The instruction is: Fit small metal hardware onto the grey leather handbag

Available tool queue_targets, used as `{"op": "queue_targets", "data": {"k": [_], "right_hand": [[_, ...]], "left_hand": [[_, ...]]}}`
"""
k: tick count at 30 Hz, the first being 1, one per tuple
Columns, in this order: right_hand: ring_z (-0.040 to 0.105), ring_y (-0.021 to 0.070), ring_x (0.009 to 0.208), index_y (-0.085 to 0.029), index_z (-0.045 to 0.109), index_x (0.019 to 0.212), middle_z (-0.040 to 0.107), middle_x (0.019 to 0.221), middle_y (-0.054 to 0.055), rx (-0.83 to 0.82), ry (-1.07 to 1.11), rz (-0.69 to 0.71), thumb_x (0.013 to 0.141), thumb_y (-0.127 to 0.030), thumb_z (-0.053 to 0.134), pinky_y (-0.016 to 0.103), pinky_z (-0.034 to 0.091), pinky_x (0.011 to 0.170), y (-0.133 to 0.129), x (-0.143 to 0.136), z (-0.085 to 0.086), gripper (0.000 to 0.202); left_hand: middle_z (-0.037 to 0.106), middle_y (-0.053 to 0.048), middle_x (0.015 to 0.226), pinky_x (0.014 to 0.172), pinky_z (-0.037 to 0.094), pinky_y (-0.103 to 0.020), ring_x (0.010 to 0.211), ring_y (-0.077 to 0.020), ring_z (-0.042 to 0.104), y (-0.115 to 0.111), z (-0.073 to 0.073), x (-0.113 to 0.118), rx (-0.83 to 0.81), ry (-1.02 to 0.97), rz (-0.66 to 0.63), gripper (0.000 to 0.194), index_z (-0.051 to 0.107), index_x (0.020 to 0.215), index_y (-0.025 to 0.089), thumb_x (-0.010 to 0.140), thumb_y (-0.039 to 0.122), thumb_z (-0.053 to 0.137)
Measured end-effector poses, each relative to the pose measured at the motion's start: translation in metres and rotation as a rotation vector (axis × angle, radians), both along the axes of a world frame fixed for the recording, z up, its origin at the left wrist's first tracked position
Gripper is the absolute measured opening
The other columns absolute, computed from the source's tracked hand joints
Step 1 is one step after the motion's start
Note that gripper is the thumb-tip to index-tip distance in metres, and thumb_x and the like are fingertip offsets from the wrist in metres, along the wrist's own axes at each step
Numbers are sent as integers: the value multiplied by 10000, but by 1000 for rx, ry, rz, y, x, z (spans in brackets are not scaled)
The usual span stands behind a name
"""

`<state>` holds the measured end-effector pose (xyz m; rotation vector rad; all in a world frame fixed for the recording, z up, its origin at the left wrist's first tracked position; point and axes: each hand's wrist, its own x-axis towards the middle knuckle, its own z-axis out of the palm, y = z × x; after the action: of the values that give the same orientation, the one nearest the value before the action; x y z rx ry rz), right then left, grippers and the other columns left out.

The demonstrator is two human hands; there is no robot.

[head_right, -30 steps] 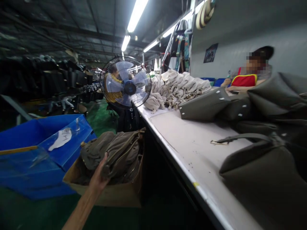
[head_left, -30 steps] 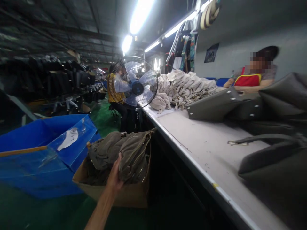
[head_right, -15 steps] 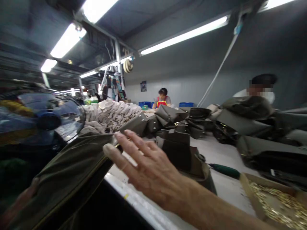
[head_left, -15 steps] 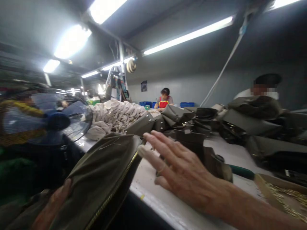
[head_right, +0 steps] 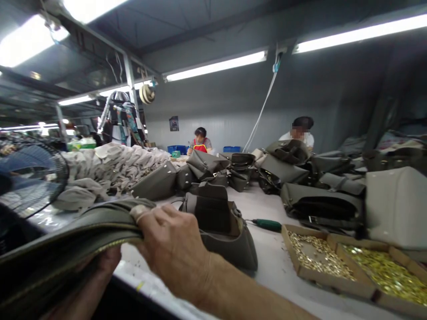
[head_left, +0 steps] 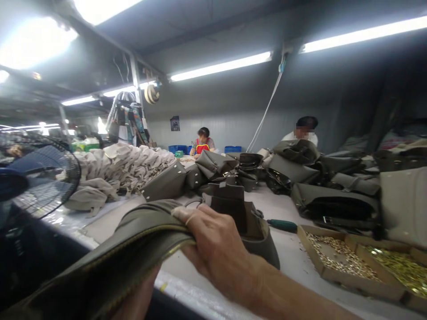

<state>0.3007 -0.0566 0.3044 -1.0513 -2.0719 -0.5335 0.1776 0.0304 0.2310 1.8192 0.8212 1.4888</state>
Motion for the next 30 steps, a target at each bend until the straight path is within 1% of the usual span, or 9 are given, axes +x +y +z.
{"op": "queue_targets", "data": {"k": [2, 5, 8, 11, 14, 17, 21, 25, 30], "right_hand": [[542, 210, 828, -116, 545, 1031, 599, 928, 61, -36, 39, 11, 961, -120, 498, 291, 441, 695, 0, 17, 25, 85], [516, 182, 702, -152, 572, 866, 577, 809, 15, 96, 203, -76, 944, -188, 506, 269, 394, 638, 3, 55, 54, 108], [531, 205, 761, -156, 615, 908, 598, 865, 16, 124, 385, -83, 943, -291, 516, 282, 411, 700, 8, 90, 62, 171], [537, 255, 911, -148, 624, 976, 598, 957, 48, -17, 418, -65, 924, -325, 494, 332, 421, 848, 10, 104, 50, 226], [517, 265, 995, -136, 597, 1087, 572, 1080, 81, -119, 456, -74, 899, -317, 469, 359, 401, 916, 11, 99, 30, 290], [507, 248, 1029, -140, 570, 1119, 570, 1093, 67, -207, 601, 41, 857, -262, 458, 350, 402, 942, 18, 91, 7, 310], [516, 239, 995, -143, 559, 1091, 590, 981, 46, -293, 701, 94, 795, -233, 470, 340, 426, 932, 35, 95, -17, 322], [515, 204, 1010, -148, 507, 1137, 566, 1030, 41, -446, 300, -152, 792, -113, 408, 291, 426, 923, 35, 116, -22, 360], [574, 196, 767, -149, 580, 903, 581, 823, 34, -663, -9, -383, 795, -55, 586, 269, 479, 734, 19, 149, -19, 143]], "left_hand": [[658, -66, 1056, 926, 502, -472, 1051, -255, 578, 0, 19, -5, -44, -148, -151, 397, 638, 1106, 270, 901, 542, 434], [671, -77, 961, 888, 516, -492, 969, -260, 614, 6, 42, -2, -148, -346, -397, 551, 638, 1044, 220, 928, 589, 245], [666, -77, 963, 918, 483, -436, 962, -237, 610, 20, 47, 20, -50, -215, -459, 456, 635, 1003, 178, 941, 518, 337], [652, -43, 1006, 930, 431, -357, 1010, -206, 550, 36, 36, 50, 324, 319, -282, 272, 653, 958, 201, 943, 352, 428], [640, -55, 1007, 885, 420, -382, 1051, -256, 490, 49, 22, 75, 493, 630, -200, 204, 653, 870, 201, 913, 244, 458], [620, -93, 1049, 823, 420, -408, 1081, -310, 449, 54, 11, 83, 504, 682, -149, 173, 646, 915, 200, 869, 190, 479], [609, -97, 812, 795, 432, -386, 1006, -306, 458, 56, 1, 77, 561, 713, -134, 183, 623, 746, 179, 811, 129, 460], [615, -88, 898, 963, 390, -420, 981, -262, 489, 59, -6, 66, 626, 707, -150, 164, 599, 672, 170, 770, 107, 483], [604, -93, 899, 882, 428, -421, 969, -264, 463, 59, -6, 54, 614, 650, -90, 178, 596, 778, 164, 849, 151, 433]]}}
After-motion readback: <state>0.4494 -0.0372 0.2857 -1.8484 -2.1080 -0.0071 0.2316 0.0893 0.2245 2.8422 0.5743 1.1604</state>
